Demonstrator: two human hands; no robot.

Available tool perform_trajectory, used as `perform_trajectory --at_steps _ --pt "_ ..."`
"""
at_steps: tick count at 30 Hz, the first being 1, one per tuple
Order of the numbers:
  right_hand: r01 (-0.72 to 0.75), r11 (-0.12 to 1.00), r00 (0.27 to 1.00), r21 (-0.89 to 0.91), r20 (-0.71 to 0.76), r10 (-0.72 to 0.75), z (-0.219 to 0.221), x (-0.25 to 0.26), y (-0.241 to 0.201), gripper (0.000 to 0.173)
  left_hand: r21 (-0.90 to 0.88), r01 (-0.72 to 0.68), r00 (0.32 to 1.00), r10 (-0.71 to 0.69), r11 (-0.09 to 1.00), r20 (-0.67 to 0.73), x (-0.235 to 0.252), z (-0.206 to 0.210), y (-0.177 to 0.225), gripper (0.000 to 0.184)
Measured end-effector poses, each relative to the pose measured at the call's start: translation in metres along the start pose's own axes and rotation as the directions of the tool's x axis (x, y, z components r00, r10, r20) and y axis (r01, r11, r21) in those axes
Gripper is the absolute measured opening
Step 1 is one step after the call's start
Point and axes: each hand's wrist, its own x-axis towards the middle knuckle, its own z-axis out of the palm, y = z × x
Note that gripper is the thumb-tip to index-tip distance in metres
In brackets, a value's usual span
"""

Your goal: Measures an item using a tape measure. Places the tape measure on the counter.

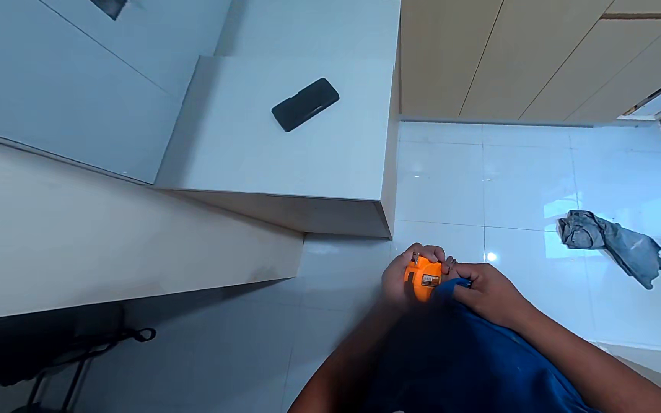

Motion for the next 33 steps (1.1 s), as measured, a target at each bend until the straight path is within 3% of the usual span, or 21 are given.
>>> perform_trajectory --at_steps 3,6,16,22,27,28,30,32,33 --pt "0.172 0.959 0.973 -0.224 -0.115 -0.201 0.005 -0.002 0.004 0.022 -0.079 0.042 0.998 -0.046 0.996 -0.043 0.0 -0.002 0.0 0.034" --pt "0.277 0.875 0.929 -0.398 -0.123 -0.35 0.008 0.001 0.006 0.024 -0.07 0.031 0.999 -0.034 0.997 -0.035 -0.001 -0.002 -0.001 0.037" --pt "0.372 0.715 0.866 -0.593 -0.055 -0.496 0.019 0.01 -0.003 0.023 0.101 0.078 0.991 -0.066 0.992 -0.12 0.0 0.003 -0.002 0.04" --pt "0.264 0.842 0.96 -0.47 0.049 -0.274 0.011 0.007 -0.005 0.03 0.126 0.063 0.989 -0.045 0.99 -0.142 -0.003 -0.001 -0.002 0.04" --pt "0.292 0.842 0.943 -0.454 -0.01 -0.333 0.014 0.007 -0.003 0.026 0.138 0.143 0.98 -0.121 0.98 -0.157 -0.003 0.004 0.0 0.044" --pt "0.236 0.857 0.963 -0.458 -0.005 -0.268 0.012 0.007 -0.004 0.027 0.086 0.122 0.984 -0.109 0.989 -0.142 -0.003 0.002 -0.001 0.043" --pt "0.031 0.879 0.998 -0.476 0.066 0.0 0.003 0.005 -0.01 0.03 -0.104 0.072 0.984 -0.088 0.992 -0.155 -0.005 -0.002 -0.001 0.037" --pt "-0.163 0.852 0.962 -0.498 0.112 0.25 -0.006 0.006 -0.011 0.031 -0.329 0.042 0.984 -0.095 0.943 -0.149 -0.006 -0.009 0.002 0.034" --pt "-0.202 0.853 0.955 -0.481 0.096 0.281 -0.008 0.004 -0.009 0.029 -0.395 0.022 0.984 -0.09 0.918 -0.154 -0.007 -0.009 0.004 0.034"
